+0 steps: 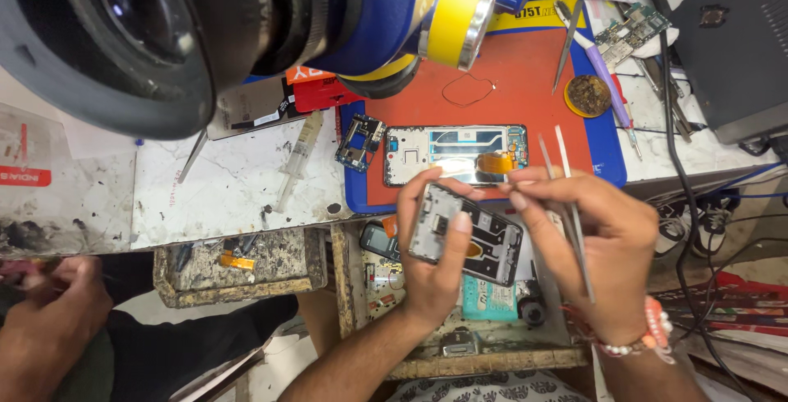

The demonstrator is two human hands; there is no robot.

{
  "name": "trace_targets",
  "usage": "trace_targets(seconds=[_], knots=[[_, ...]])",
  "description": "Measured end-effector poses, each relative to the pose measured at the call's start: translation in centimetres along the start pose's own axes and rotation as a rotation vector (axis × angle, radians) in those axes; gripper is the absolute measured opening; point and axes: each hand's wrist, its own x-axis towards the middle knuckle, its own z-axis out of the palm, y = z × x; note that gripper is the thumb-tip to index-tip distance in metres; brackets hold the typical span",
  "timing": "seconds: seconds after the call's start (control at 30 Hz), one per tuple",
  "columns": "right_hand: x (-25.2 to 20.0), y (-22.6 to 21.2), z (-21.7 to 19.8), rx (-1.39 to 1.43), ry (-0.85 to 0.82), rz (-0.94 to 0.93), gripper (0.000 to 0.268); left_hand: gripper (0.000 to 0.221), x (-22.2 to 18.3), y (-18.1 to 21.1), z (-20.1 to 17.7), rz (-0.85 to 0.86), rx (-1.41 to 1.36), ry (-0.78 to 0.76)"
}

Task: The person uses tweezers and their hands to disassemble and reassemble internal components of a mobile phone on a repair bench.

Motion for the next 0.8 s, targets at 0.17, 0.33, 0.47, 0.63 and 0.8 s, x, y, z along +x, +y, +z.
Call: trace_targets(seconds=[0.17, 0.33, 0.47, 0.63, 0.8], knots=[[0.9, 1.0, -2.1, 0.004, 0.054, -0.005, 0.009, 0.057, 1.0, 1.6, -0.6, 0.002, -0.04, 0.099], [0.1, 0.9, -2.6, 0.05, 0.147, -0.018, 0.016, 0.054, 2.1, 2.6, -0.2, 0.018, -0.167, 0.091], [-0.7, 1.9, -2.6, 0.077, 0.244, 0.002, 0.014, 0.051, 4.9, 3.4, 0.2, -0.196, -0.308, 0.234], [-0.6, 3.0, -2.8, 0.192, 0.3, 0.009, 0.013, 0.051, 9.4, 3.5, 1.6, -0.269, -0.44, 0.283], [-0.7, 3.6, -2.4, 0.132, 0.279, 0.067, 0.014, 0.046, 12.8, 0.9, 1.1, -0.28, -0.504, 0.324]])
